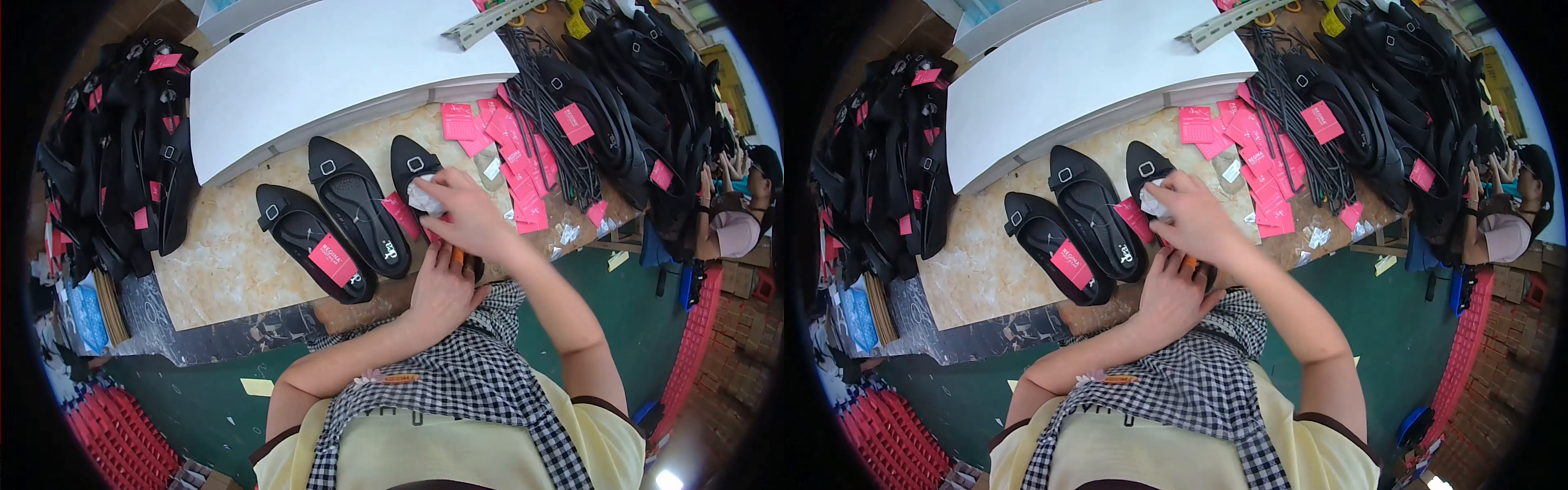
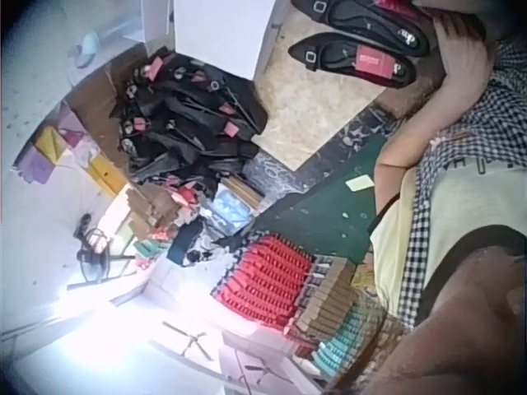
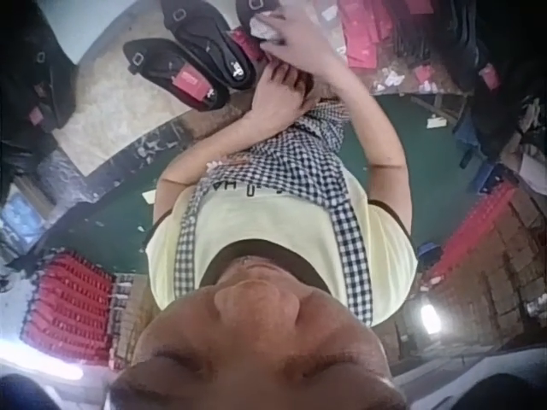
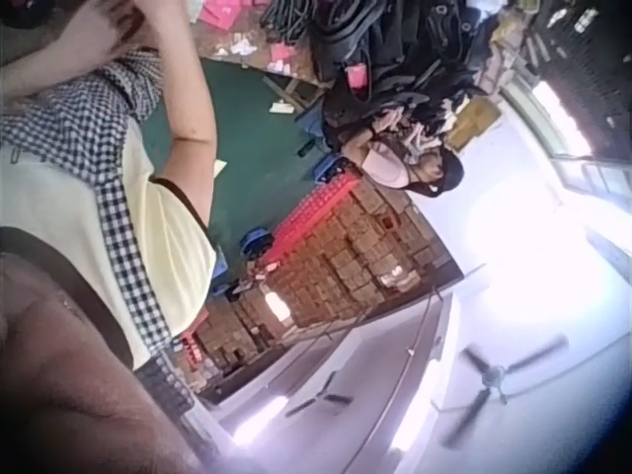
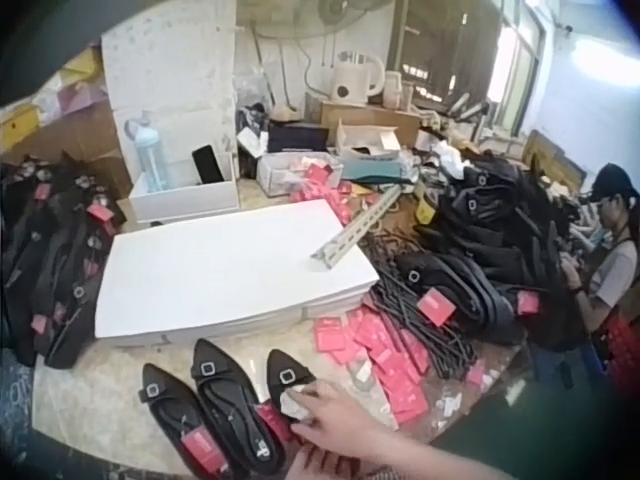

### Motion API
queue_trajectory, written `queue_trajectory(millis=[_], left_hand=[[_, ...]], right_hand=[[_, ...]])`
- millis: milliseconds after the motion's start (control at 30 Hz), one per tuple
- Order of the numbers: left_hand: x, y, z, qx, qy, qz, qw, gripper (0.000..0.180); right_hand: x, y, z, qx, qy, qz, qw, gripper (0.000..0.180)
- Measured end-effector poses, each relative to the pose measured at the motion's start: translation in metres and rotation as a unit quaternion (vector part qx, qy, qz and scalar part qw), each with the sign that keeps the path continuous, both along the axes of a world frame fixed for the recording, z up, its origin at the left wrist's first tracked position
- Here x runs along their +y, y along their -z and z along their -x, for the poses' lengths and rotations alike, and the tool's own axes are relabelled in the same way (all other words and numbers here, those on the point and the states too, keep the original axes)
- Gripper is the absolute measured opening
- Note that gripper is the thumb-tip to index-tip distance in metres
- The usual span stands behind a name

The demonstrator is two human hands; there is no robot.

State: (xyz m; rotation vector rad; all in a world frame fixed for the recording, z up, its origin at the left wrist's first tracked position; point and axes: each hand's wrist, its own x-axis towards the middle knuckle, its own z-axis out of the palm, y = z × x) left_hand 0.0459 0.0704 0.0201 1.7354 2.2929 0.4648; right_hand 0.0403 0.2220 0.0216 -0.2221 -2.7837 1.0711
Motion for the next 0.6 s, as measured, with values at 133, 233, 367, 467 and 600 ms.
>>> queue_trajectory(millis=[133,233,367,467,600], left_hand=[[0.005,-0.003,-0.004,0.005,0.010,-0.037,0.999,0.060],[0.004,-0.007,0.015,-0.014,0.056,-0.007,0.998,0.055],[0.062,-0.078,0.143,0.029,-0.012,0.100,0.994,0.034],[0.054,-0.014,0.281,0.307,-0.243,-0.123,0.912,0.052],[0.060,-0.009,0.289,0.163,-0.273,-0.116,0.941,0.050]], right_hand=[[0.028,0.022,0.018,-0.035,0.120,0.005,0.992,0.056],[0.022,0.032,0.029,-0.023,0.139,-0.009,0.990,0.055],[0.036,0.000,-0.008,-0.029,0.150,0.077,0.985,0.055],[0.024,-0.015,-0.027,-0.020,0.130,0.117,0.984,0.054],[0.009,-0.023,-0.038,0.001,0.173,0.139,0.975,0.056]])
